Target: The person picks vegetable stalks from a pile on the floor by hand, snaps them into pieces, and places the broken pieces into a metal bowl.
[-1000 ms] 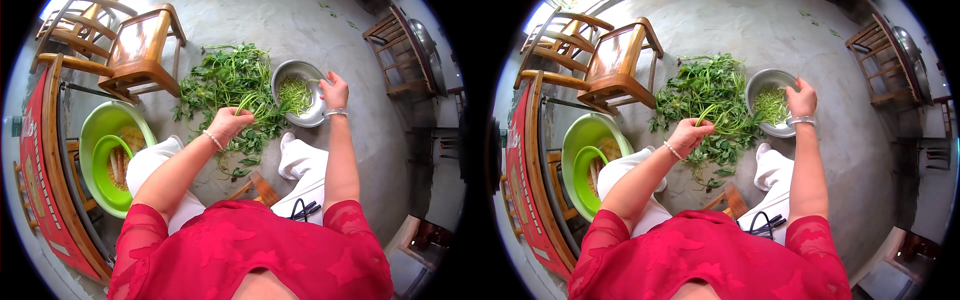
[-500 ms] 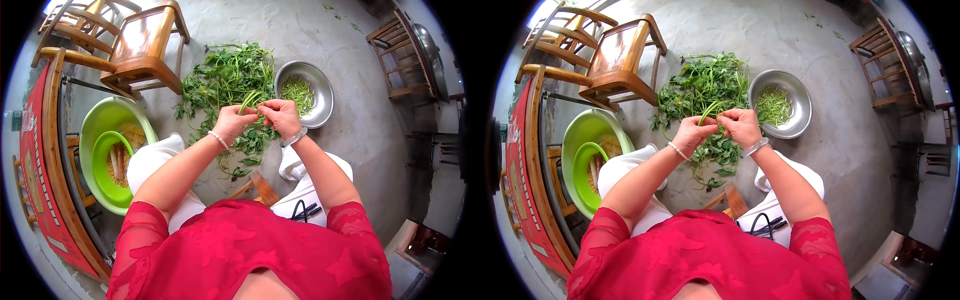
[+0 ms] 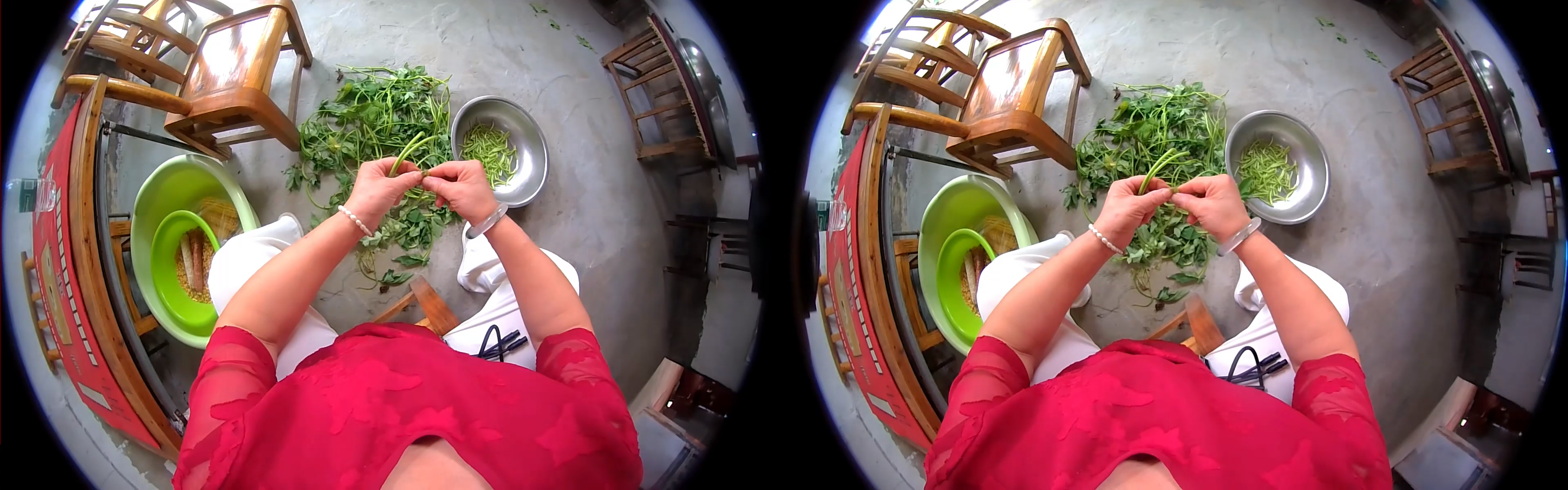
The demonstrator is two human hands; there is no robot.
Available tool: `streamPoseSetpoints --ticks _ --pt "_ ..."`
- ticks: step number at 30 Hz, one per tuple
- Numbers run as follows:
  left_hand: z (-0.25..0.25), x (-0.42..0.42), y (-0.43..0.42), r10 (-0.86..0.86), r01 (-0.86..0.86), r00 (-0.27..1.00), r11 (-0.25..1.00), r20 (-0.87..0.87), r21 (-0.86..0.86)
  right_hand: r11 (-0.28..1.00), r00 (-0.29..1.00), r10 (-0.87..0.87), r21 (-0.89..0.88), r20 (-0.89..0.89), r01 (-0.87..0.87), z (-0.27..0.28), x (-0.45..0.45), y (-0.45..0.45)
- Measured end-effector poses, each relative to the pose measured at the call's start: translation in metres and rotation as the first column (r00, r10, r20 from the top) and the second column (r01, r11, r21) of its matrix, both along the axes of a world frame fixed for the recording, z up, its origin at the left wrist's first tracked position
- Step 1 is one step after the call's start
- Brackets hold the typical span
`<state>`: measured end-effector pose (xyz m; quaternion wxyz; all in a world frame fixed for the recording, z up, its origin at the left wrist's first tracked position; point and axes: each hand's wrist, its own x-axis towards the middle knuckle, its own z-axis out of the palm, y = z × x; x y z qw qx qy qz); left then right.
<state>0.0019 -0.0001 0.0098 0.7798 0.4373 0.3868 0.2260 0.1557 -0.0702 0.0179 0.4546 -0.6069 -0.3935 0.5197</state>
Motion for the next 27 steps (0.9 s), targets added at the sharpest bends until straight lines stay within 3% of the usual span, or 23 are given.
streamPoseSetpoints --ticks 3,11,15,20,27 --pt "-0.003 -0.001 0.001 -0.021 0.020 0.998 1.000 -0.055 -0.015 0.996 0.995 -0.068 -0.062 -0.070 0.064 0.009 0.008 0.002" --pt "-0.016 -0.017 0.011 0.042 -0.047 0.983 0.999 -0.179 -0.025 0.928 0.924 -0.370 0.010 -0.097 0.372 0.030 0.058 0.011" --pt "-0.019 -0.026 0.017 0.066 -0.082 0.977 0.994 -0.204 -0.071 0.840 0.841 -0.527 0.071 -0.127 0.537 0.031 0.083 0.011" --pt "-0.023 -0.032 0.021 0.093 -0.122 0.952 0.989 -0.293 -0.083 0.634 0.652 -0.731 0.154 -0.202 0.758 0.040 0.117 0.002" --pt "-0.046 -0.049 0.030 0.105 -0.117 0.890 0.993 -0.444 -0.001 0.443 0.500 -0.814 0.242 -0.296 0.863 0.048 0.143 -0.012"
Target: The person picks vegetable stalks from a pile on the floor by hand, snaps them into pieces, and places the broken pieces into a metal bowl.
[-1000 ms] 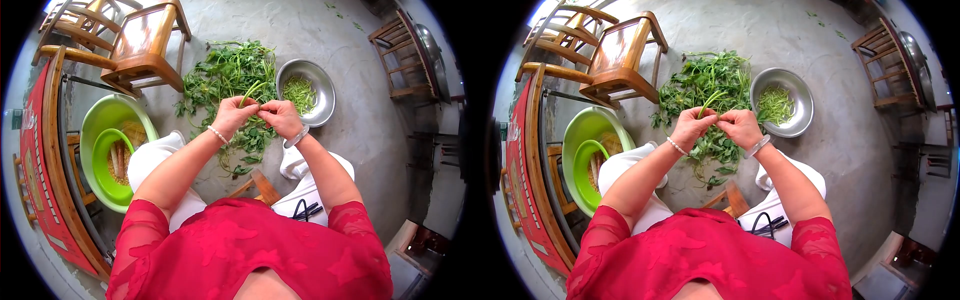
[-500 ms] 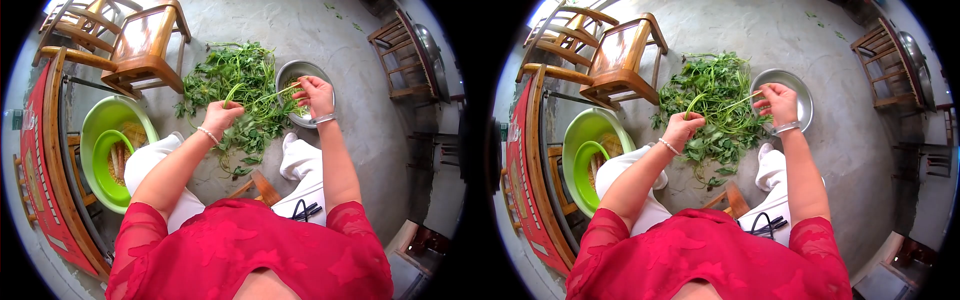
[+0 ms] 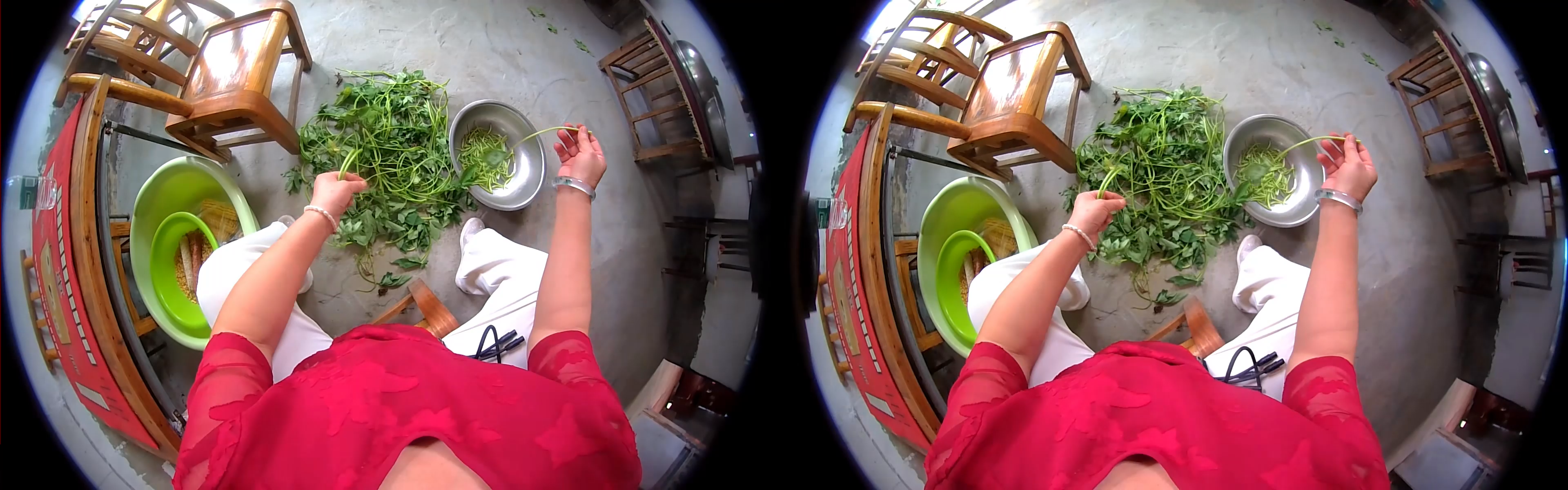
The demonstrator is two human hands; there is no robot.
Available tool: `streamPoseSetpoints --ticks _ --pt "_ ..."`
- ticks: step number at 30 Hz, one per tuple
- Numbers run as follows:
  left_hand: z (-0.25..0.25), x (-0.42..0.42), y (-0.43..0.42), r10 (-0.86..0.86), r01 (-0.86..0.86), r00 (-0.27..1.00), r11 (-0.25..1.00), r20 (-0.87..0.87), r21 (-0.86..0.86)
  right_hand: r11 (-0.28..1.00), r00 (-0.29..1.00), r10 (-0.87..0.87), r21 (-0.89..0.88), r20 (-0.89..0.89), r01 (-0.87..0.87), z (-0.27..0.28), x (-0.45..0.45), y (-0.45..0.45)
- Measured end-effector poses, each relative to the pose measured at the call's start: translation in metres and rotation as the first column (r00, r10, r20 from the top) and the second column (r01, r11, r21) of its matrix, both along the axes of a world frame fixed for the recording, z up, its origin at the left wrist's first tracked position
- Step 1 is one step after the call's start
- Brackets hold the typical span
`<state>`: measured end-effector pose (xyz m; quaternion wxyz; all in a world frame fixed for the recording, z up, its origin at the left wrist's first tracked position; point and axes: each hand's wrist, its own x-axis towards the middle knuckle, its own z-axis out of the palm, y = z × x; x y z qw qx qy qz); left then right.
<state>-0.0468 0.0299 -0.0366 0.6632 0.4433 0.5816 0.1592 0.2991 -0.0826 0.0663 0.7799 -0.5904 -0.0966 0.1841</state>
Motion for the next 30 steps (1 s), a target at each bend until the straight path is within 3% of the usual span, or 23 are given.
streamPoseSetpoints --ticks 3,4,7,8,11,13,16,23,24,25,26,27,30 --pt "-0.003 0.003 -0.007 -0.107 0.110 0.994 0.985 -0.034 0.136 0.985 0.987 0.162 -0.064 0.007 -0.162 -0.008 -0.004 0.003" --pt "0.007 0.007 -0.007 -0.169 0.174 0.982 0.983 -0.080 0.053 0.971 0.974 0.224 -0.076 -0.021 -0.225 -0.005 -0.014 0.006" --pt "0.005 0.016 -0.011 -0.189 0.202 0.978 0.966 -0.093 0.159 0.932 0.937 0.339 -0.166 0.080 -0.323 -0.027 -0.024 0.019" --pt "0.006 0.017 -0.011 -0.219 0.225 0.974 0.949 -0.052 0.221 0.909 0.918 0.395 -0.159 0.028 -0.386 -0.031 -0.028 0.020" --pt "0.011 0.030 -0.015 -0.073 0.024 0.976 0.973 0.206 0.228 0.833 0.841 0.531 -0.121 -0.100 -0.540 -0.019 -0.070 0.024" --pt "0.033 0.034 -0.017 -0.059 0.031 0.951 0.995 0.304 0.095 0.787 0.789 0.595 -0.092 -0.153 -0.611 -0.019 -0.090 0.025" --pt "0.043 0.043 -0.024 -0.068 0.047 0.903 0.997 0.425 0.059 0.730 0.711 0.657 -0.027 -0.250 -0.683 -0.025 -0.110 0.024" --pt "0.040 0.046 -0.029 -0.172 0.157 0.908 0.985 0.382 0.068 0.707 0.649 0.669 0.043 -0.363 -0.706 -0.031 -0.123 0.019" --pt "0.042 0.045 -0.029 -0.171 0.159 0.912 0.985 0.371 0.063 0.711 0.684 0.665 -0.025 -0.299 -0.702 -0.030 -0.121 0.020" --pt "0.044 0.044 -0.027 -0.169 0.159 0.917 0.986 0.362 0.058 0.748 0.771 0.637 -0.235 -0.007 -0.621 -0.028 -0.119 0.021" --pt "0.046 0.043 -0.026 -0.166 0.158 0.921 0.986 0.353 0.053 0.786 0.747 0.596 -0.401 0.295 -0.470 -0.024 -0.116 0.021" --pt "0.045 0.043 -0.026 -0.179 0.165 0.923 0.984 0.340 0.072 0.822 0.616 0.547 -0.502 0.566 -0.268 -0.020 -0.113 0.021" --pt "0.034 0.042 -0.024 -0.211 0.180 0.921 0.976 0.327 0.123 0.763 0.291 0.646 -0.585 0.706 -0.275 -0.011 -0.111 0.016"
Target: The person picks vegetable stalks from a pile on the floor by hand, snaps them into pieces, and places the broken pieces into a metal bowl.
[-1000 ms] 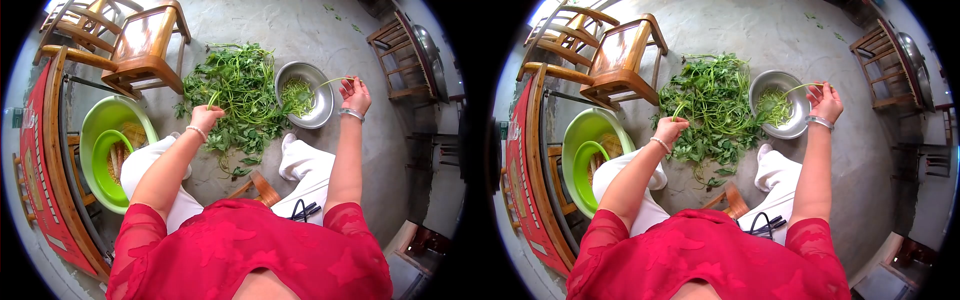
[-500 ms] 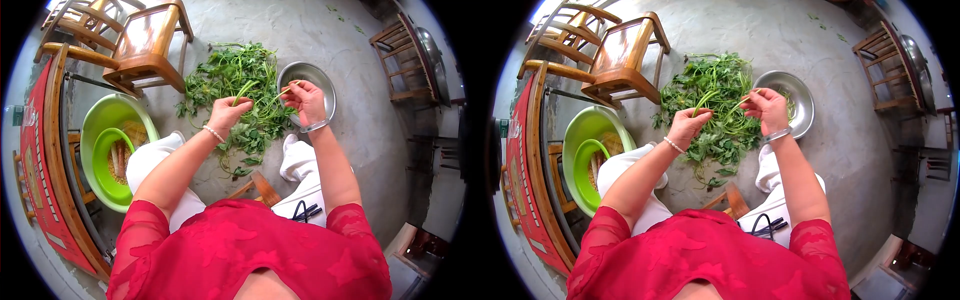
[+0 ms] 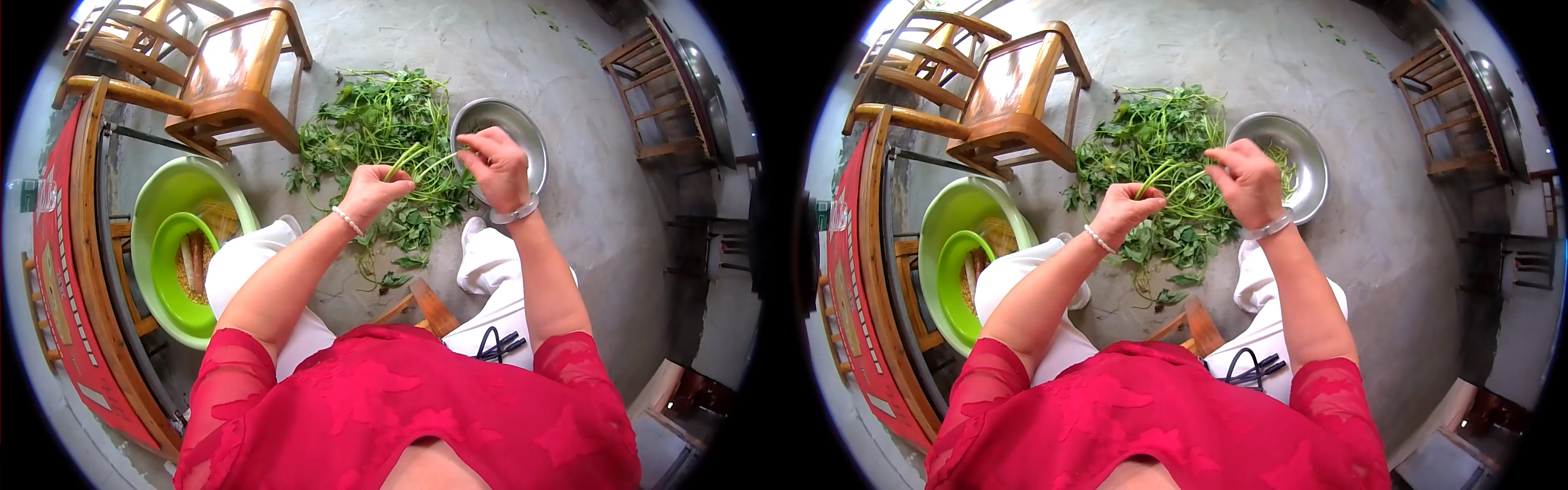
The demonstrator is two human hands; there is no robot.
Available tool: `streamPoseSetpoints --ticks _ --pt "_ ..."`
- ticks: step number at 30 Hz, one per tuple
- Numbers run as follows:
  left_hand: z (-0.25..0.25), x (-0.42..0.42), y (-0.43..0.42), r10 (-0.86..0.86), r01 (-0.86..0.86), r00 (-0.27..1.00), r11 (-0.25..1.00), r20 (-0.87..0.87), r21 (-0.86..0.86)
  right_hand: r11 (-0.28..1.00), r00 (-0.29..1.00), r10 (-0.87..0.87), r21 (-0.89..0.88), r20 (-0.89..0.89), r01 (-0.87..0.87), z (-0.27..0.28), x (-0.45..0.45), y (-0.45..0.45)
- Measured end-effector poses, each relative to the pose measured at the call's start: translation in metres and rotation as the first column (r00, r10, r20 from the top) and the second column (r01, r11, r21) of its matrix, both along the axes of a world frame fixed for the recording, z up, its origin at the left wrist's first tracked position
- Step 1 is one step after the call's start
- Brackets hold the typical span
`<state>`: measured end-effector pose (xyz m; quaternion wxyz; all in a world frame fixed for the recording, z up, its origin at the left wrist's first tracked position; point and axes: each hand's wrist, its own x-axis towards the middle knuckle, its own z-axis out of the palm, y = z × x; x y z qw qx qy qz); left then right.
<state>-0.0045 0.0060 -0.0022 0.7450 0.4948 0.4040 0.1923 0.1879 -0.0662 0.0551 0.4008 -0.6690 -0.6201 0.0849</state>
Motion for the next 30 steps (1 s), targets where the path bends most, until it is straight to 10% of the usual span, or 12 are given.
streamPoseSetpoints --ticks 5,8,10,14,24,30 --pt "0.001 -0.001 -0.002 -0.046 0.046 0.999 0.999 0.007 -0.004 0.954 0.942 0.254 -0.219 0.218 -0.206 -0.014 -0.005 -0.004" --pt "0.005 -0.001 -0.001 -0.007 0.008 1.000 0.999 0.008 -0.036 0.957 0.956 0.276 -0.116 0.097 -0.264 -0.023 -0.004 0.000" --pt "0.005 -0.001 0.000 -0.021 0.021 1.000 0.999 0.001 -0.040 0.942 0.934 0.127 -0.255 -0.334 -0.219 -0.027 -0.010 -0.001" --pt "0.003 0.001 -0.003 -0.054 0.055 0.998 0.996 0.024 -0.063 0.898 0.529 -0.196 -0.368 -0.826 -0.241 -0.028 -0.019 0.000" --pt "0.005 0.007 -0.009 -0.063 0.066 0.998 0.990 0.029 -0.124 0.941 0.022 -0.277 -0.276 -0.961 -0.194 -0.043 -0.027 -0.003" --pt "0.002 0.006 -0.006 -0.060 0.072 0.996 0.979 0.067 -0.191 0.964 0.179 -0.253 -0.264 -0.951 -0.042 -0.037 -0.010 0.002"
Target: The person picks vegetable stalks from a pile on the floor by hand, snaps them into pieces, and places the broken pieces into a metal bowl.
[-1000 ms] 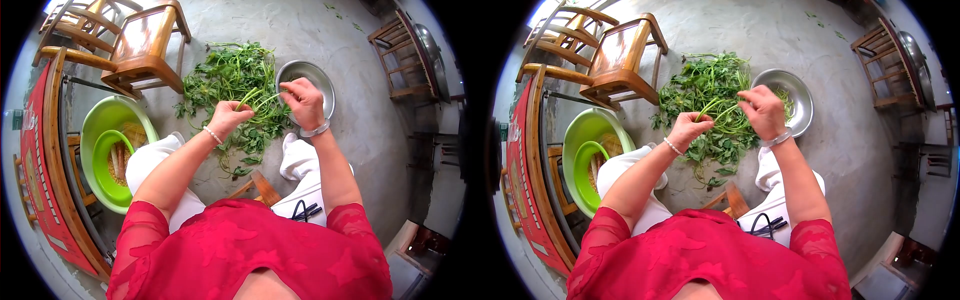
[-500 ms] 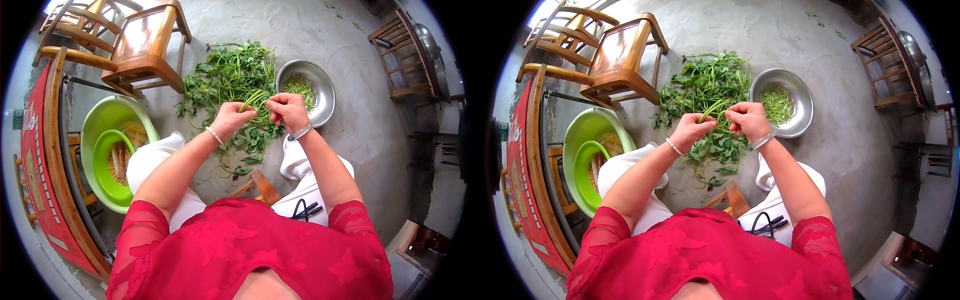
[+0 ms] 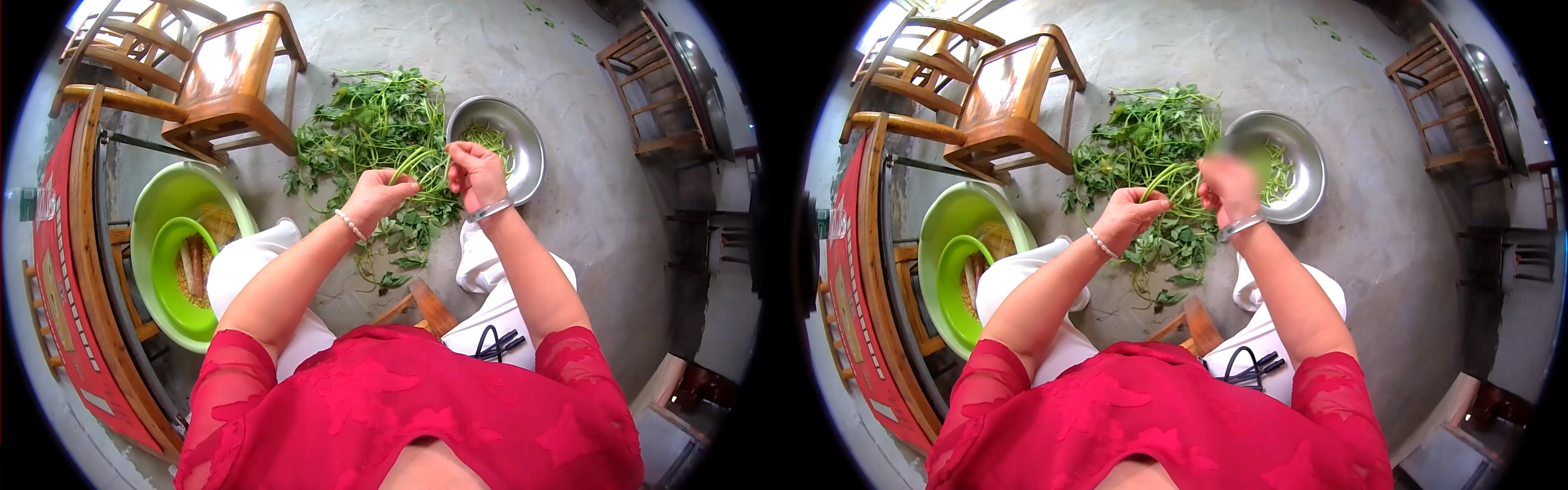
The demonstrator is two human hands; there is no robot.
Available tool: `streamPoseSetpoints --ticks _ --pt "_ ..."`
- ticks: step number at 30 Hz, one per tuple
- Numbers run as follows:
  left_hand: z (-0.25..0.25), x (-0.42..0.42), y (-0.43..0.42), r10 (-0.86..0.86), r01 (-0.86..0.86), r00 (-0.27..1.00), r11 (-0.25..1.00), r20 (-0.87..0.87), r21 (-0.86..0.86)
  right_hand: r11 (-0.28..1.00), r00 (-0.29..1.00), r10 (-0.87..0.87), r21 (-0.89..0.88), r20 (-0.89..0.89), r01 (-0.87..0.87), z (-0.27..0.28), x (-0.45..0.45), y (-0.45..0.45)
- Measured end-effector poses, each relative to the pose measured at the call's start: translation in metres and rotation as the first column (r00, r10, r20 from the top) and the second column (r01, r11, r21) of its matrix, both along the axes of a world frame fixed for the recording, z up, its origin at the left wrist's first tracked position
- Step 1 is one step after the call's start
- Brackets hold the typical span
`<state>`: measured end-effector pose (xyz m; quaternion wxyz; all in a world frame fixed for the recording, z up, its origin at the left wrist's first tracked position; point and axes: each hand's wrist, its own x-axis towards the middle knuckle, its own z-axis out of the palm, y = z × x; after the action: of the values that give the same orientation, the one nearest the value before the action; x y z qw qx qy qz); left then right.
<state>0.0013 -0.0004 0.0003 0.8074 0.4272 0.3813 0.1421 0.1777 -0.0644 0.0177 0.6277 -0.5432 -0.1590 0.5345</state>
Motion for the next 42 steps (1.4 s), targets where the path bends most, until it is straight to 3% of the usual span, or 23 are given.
streamPoseSetpoints --ticks 3,5,8,11,13,15,17,18,20,22,26,28,31,34,40,42 --pt "0.001 -0.001 0.000 -0.012 0.011 1.000 1.000 -0.010 -0.014 0.994 0.979 -0.110 0.021 0.170 0.108 0.019 0.015 0.007" --pt "0.000 -0.003 0.000 0.001 0.000 1.000 0.999 0.008 -0.032 0.983 0.918 -0.176 0.105 0.356 0.148 -0.004 0.050 0.013" --pt "-0.001 -0.003 0.001 0.006 -0.006 1.000 0.999 0.008 -0.040 0.958 0.902 -0.281 0.146 0.329 0.246 0.023 0.068 0.008" --pt "-0.001 -0.004 0.000 0.009 -0.008 1.000 0.998 0.012 -0.061 0.951 0.810 -0.302 0.097 0.503 0.295 0.028 0.089 0.003" --pt "-0.004 -0.003 0.000 0.030 -0.030 1.000 0.997 0.004 -0.072 0.934 0.483 -0.228 0.049 0.846 0.355 0.016 0.103 -0.001" --pt "-0.005 -0.003 0.000 0.047 -0.046 0.999 0.996 0.005 -0.070 0.928 0.088 -0.101 0.062 0.991 0.367 0.010 0.109 -0.002" --pt "-0.005 -0.002 0.001 0.063 -0.062 0.998 0.997 0.014 -0.055 0.980 0.609 -0.052 -0.077 0.792 0.184 0.014 0.090 0.000" --pt "-0.005 -0.002 0.001 0.075 -0.074 0.997 0.996 0.007 -0.053 0.992 0.748 0.024 -0.106 0.663 0.063 0.026 0.064 0.002" --pt "-0.005 -0.002 0.000 0.096 -0.096 0.995 0.994 -0.009 -0.051 0.971 0.859 0.217 -0.189 0.463 -0.143 0.026 0.025 0.006" --pt "-0.007 -0.002 0.000 0.094 -0.094 0.996 0.995 -0.004 -0.031 0.945 0.877 0.318 -0.190 0.361 -0.264 0.021 -0.001 0.005" --pt "0.001 0.001 -0.002 0.058 -0.053 0.996 0.996 -0.066 0.066 0.958 0.916 0.276 -0.155 0.290 -0.240 0.005 -0.018 0.001" --pt "0.004 0.002 -0.006 0.121 -0.116 0.991 0.989 -0.053 0.094 0.962 0.921 0.267 -0.142 0.283 -0.235 0.004 -0.021 -0.001" --pt "0.000 0.002 -0.002 0.254 -0.255 0.967 0.946 0.031 0.200 0.961 0.819 0.263 -0.061 0.510 -0.270 -0.010 -0.016 -0.001" --pt "0.008 0.000 0.005 0.265 -0.287 0.952 0.947 0.155 0.143 0.956 0.581 0.219 -0.053 0.784 -0.288 -0.010 -0.015 -0.003" --pt "0.006 0.002 0.004 0.114 -0.128 0.991 0.971 0.076 0.204 0.935 0.504 0.247 -0.066 0.828 -0.349 0.000 -0.023 -0.004" --pt "0.002 0.003 0.003 0.125 -0.137 0.989 0.969 0.074 0.204 0.931 0.600 0.303 -0.096 0.741 -0.351 0.000 -0.023 -0.005"
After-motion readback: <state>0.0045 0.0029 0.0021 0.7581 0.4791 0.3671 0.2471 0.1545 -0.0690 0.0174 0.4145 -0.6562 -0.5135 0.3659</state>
